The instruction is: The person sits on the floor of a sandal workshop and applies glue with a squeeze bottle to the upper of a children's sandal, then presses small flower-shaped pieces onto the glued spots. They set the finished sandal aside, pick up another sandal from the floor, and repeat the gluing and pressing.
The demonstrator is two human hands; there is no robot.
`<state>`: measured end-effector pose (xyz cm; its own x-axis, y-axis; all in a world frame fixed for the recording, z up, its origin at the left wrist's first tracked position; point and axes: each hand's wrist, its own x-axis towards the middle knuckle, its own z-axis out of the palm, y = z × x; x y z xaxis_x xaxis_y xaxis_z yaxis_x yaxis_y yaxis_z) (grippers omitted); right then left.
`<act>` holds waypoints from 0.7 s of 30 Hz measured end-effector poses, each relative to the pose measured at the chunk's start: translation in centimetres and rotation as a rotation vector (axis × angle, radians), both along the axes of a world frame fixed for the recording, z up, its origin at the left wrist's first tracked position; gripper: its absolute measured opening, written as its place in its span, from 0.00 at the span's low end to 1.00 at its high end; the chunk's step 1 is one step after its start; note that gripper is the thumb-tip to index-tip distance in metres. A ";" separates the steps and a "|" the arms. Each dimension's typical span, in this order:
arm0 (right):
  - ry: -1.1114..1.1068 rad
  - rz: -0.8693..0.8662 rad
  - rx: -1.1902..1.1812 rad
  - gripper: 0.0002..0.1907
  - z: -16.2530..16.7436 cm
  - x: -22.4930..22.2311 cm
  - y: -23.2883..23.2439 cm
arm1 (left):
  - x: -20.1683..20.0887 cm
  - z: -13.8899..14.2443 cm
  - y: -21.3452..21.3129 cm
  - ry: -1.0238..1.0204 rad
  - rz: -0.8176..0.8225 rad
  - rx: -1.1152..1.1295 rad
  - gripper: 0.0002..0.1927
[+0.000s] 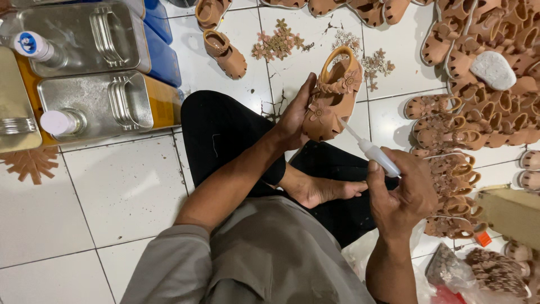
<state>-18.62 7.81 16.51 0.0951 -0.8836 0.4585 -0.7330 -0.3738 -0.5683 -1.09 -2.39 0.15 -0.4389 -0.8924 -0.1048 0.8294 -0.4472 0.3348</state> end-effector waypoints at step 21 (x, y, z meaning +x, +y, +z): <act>0.018 -0.043 0.015 0.07 -0.1 -0.4 0.0 | 0.0 0.7 -0.1 -0.071 -0.020 0.020 0.35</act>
